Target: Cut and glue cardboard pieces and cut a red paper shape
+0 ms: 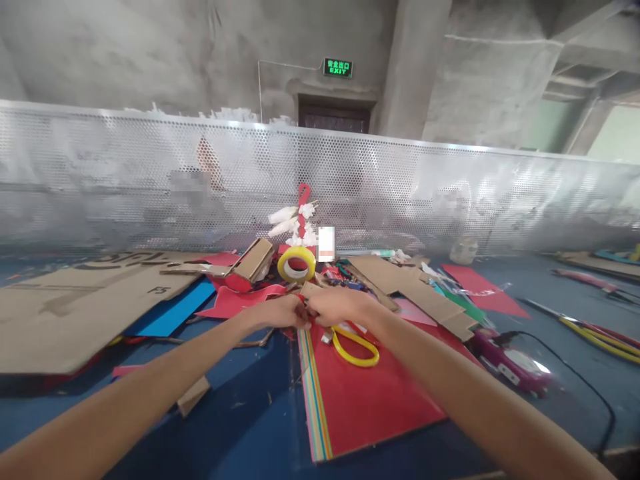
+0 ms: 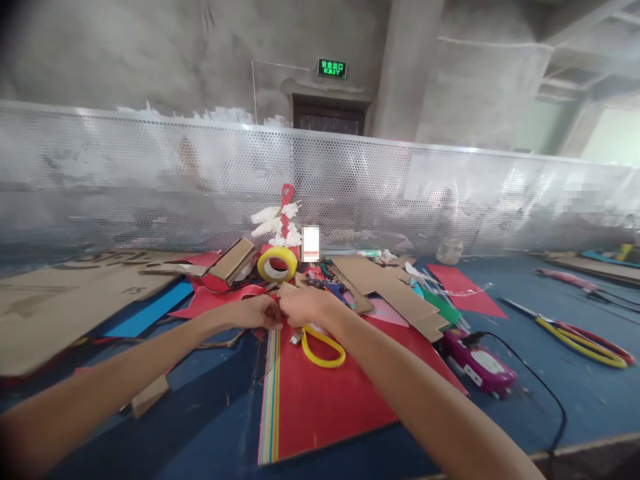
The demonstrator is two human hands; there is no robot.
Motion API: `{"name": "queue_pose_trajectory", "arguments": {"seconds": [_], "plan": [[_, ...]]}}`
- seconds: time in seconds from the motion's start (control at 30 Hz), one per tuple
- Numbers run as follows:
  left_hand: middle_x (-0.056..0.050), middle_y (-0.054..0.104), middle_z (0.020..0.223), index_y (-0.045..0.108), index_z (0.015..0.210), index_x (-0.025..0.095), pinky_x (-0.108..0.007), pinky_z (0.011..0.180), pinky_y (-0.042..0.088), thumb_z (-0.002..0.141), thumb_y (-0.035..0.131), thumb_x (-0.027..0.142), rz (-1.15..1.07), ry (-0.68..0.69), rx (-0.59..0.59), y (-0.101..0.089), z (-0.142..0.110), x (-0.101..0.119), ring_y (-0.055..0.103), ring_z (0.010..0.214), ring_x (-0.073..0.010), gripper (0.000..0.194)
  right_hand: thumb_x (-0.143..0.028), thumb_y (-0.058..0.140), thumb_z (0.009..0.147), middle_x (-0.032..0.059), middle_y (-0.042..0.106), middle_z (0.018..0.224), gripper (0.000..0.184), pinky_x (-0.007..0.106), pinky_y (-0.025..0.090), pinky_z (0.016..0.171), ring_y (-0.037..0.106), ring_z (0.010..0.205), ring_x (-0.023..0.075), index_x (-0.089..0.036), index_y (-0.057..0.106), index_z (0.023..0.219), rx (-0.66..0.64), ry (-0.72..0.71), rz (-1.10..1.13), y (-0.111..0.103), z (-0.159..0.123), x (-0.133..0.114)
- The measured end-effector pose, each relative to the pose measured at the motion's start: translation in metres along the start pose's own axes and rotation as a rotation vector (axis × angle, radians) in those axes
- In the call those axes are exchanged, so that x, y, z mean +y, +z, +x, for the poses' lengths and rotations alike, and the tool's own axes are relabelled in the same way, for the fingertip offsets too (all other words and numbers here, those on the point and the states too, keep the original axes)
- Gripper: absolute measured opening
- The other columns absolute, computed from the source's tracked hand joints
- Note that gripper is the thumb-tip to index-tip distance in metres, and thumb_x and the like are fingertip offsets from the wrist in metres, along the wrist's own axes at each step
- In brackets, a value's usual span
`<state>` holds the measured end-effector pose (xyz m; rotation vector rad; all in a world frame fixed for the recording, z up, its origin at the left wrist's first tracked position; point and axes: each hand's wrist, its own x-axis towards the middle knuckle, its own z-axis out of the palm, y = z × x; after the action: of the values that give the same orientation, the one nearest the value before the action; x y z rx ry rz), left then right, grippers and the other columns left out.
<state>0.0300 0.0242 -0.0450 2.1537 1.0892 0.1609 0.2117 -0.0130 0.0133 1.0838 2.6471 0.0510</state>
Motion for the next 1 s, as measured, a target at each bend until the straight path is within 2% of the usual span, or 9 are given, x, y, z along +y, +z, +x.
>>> {"name": "queue_pose_trajectory", "arguments": {"seconds": [0.13,0.2,0.3,0.4,0.57,0.73,0.8,0.9,1.0], "plan": [[0.001,0.056,0.066,0.065,0.072,0.016,-0.027,0.060,0.035,0.074,0.060,0.038,0.001,0.089,-0.029,-0.008,0.007,-0.001,0.044,0.062,-0.0140,0.023,-0.022,0.059,0.087,0.0131,0.076,0.095,0.021,0.028,0.041,0.059,0.070,0.080,0.0247,-0.013,0.077,0.096,0.031,-0.075,-0.002,0.001,0.006,0.012],[0.001,0.057,0.067,0.068,0.075,0.016,-0.026,0.060,0.034,0.075,0.059,0.037,-0.007,0.091,-0.026,-0.008,0.008,-0.004,0.043,0.062,-0.0138,0.023,-0.025,0.059,0.089,0.0115,0.076,0.093,0.021,0.028,0.040,0.059,0.069,0.081,0.0238,-0.015,0.077,0.092,0.053,-0.094,0.016,0.002,0.006,0.016],[-0.001,0.064,0.074,0.073,0.083,0.015,-0.026,0.063,0.039,0.074,0.060,0.034,-0.069,0.086,0.021,-0.003,0.006,-0.006,0.050,0.066,-0.0154,0.025,-0.037,0.062,0.093,0.0093,0.074,0.088,0.026,0.028,0.042,0.064,0.068,0.082,0.0232,-0.016,0.076,0.087,0.044,-0.115,0.061,0.002,0.007,0.021],[-0.002,0.069,0.082,0.073,0.086,0.016,-0.027,0.069,0.043,0.076,0.058,0.032,-0.101,0.077,0.043,0.001,0.002,-0.005,0.056,0.073,-0.0175,0.024,-0.052,0.067,0.091,0.0091,0.071,0.089,0.038,0.031,0.046,0.069,0.067,0.084,0.0250,-0.016,0.076,0.089,0.069,-0.152,0.106,0.004,0.007,0.025],[-0.001,0.066,0.079,0.065,0.080,0.019,-0.028,0.064,0.041,0.076,0.056,0.027,-0.034,-0.013,0.115,0.002,-0.005,0.000,0.056,0.073,-0.0192,0.013,-0.059,0.067,0.090,0.0136,0.066,0.108,0.046,0.035,0.052,0.077,0.066,0.096,0.0294,-0.015,0.077,0.100,0.128,-0.144,0.121,0.011,0.007,0.029],[0.000,0.062,0.076,0.059,0.078,0.021,-0.028,0.063,0.039,0.075,0.055,0.025,-0.014,-0.068,0.068,-0.005,-0.010,0.004,0.055,0.072,-0.0196,0.007,-0.054,0.080,0.082,0.0150,0.058,0.131,0.042,0.035,0.055,0.080,0.066,0.102,0.0307,-0.015,0.078,0.096,0.147,-0.132,0.111,0.013,0.007,0.029],[0.000,0.060,0.076,0.058,0.077,0.021,-0.028,0.063,0.039,0.074,0.055,0.025,-0.047,-0.082,0.028,-0.009,-0.011,0.004,0.055,0.073,-0.0195,0.007,-0.052,0.081,0.081,0.0150,0.061,0.127,0.040,0.035,0.055,0.079,0.067,0.102,0.0312,-0.015,0.078,0.096,0.108,-0.102,0.122,0.010,0.007,0.028],[0.001,0.059,0.076,0.058,0.078,0.021,-0.028,0.064,0.039,0.074,0.054,0.025,-0.101,-0.098,-0.041,-0.017,-0.011,0.001,0.054,0.073,-0.0188,0.007,-0.050,0.081,0.083,0.0136,0.068,0.104,0.038,0.037,0.054,0.077,0.069,0.097,0.0318,-0.015,0.077,0.096,0.023,-0.040,0.158,0.005,0.007,0.027],[0.001,0.062,0.079,0.061,0.080,0.021,-0.028,0.066,0.041,0.076,0.056,0.025,-0.084,-0.105,-0.070,-0.022,-0.014,-0.002,0.057,0.075,-0.0193,0.008,-0.049,0.080,0.084,0.0122,0.069,0.091,0.035,0.038,0.053,0.077,0.069,0.093,0.0319,-0.015,0.077,0.094,-0.025,-0.021,0.188,0.001,0.007,0.026]]}}
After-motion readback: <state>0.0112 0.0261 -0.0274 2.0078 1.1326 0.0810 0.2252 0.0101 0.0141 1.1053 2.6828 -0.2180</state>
